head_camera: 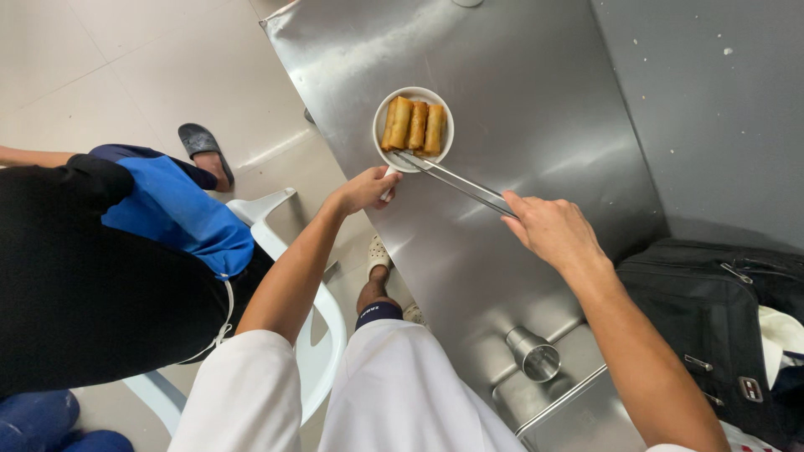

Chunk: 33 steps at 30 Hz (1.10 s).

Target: The person uses tongs to transfer fried spring rolls from a wire basket to a white bowl and a metal tray. They also stir spring rolls frying in a pan of hot oil and transfer cooked rolls from the oil to the wire basket. The person moves between the cooking station and a serving table to deliver the food.

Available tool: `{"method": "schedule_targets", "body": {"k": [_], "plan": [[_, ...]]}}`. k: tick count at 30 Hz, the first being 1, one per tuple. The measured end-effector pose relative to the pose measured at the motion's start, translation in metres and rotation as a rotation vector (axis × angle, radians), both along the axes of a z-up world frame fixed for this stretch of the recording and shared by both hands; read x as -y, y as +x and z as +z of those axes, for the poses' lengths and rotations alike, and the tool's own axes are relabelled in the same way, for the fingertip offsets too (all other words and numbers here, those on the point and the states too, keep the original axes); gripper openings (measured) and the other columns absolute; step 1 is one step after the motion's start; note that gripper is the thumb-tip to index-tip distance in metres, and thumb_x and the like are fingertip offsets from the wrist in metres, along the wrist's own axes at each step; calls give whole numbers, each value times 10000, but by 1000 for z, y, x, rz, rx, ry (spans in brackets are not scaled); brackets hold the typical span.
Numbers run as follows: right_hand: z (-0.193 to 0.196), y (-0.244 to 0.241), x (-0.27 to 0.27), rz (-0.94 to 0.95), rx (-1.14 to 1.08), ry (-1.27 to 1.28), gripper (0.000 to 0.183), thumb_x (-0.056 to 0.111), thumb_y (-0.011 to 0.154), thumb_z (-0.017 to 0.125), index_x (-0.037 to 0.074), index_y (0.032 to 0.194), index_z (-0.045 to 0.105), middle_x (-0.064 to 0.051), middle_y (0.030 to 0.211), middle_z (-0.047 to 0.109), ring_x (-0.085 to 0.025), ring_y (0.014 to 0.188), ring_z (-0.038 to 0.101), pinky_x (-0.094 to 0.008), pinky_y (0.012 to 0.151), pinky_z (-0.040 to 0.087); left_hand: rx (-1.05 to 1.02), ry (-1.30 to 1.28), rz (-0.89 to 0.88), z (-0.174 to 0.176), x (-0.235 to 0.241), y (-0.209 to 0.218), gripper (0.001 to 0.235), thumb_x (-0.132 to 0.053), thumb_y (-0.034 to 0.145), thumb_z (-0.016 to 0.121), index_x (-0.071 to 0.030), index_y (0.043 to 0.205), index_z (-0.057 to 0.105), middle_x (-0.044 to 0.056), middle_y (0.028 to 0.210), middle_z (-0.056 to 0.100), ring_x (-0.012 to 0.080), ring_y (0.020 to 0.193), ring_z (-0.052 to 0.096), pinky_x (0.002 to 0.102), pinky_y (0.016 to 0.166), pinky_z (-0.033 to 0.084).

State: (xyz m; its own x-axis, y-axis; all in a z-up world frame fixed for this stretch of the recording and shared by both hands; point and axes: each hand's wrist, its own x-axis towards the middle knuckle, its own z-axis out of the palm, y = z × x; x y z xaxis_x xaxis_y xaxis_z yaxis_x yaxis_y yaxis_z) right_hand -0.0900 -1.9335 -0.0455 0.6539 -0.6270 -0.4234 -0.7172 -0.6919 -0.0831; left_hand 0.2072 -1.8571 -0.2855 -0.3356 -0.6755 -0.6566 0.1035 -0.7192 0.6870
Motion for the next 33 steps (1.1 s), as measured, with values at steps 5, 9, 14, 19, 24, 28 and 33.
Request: {"method": "schedule_targets", "body": {"k": [5,9,14,19,24,28,33], "plan": [[-10,3,5,-72,51,-10,393,320,938,695,113,1267,646,-98,783,708,-341,711,700,-464,653,579,77,-1,-41,-6,15,7,295,-374,1044,513,-109,918,537,-22,724,530,91,600,477,262,541,434],[-9,5,6,-87,54,-19,392,330,937,697,111,1259,649,-99,805,718,-333,733,708,-458,670,586,122,-11,-102,-13,30,12,309,-383,1033,528,-98,915,537,-5,707,532,108,580,468,278,529,429],[5,8,14,-90,62,0,403,341,924,703,102,1245,658,-109,871,737,-357,784,705,-465,691,578,175,-27,-161,-15,42,17,294,-382,995,556,-93,949,582,-1,695,558,106,567,502,275,527,455],[10,5,15,-170,78,54,457,352,917,712,114,1303,655,-126,904,755,-342,812,725,-451,737,587,192,35,-151,5,41,23,398,-504,931,608,-124,1028,674,13,687,599,105,527,514,275,496,439],[40,-23,-10,-382,218,127,456,333,907,745,117,1306,698,-134,840,755,-260,672,682,-380,664,555,360,-20,-236,35,9,47,617,-591,808,762,0,980,717,62,720,664,127,543,591,281,484,486],[64,-37,-58,-722,99,256,460,337,898,758,157,1319,712,-167,701,711,-188,539,568,-355,568,481,354,1,-32,56,-57,46,635,-565,765,821,7,1006,687,55,739,674,120,554,590,289,458,473],[75,-65,-139,-611,335,226,439,325,858,768,89,1226,735,-84,640,685,-123,516,559,-318,531,482,293,-12,182,89,-168,4,581,-518,796,801,-10,1048,676,25,748,645,102,556,574,270,443,422]]}}
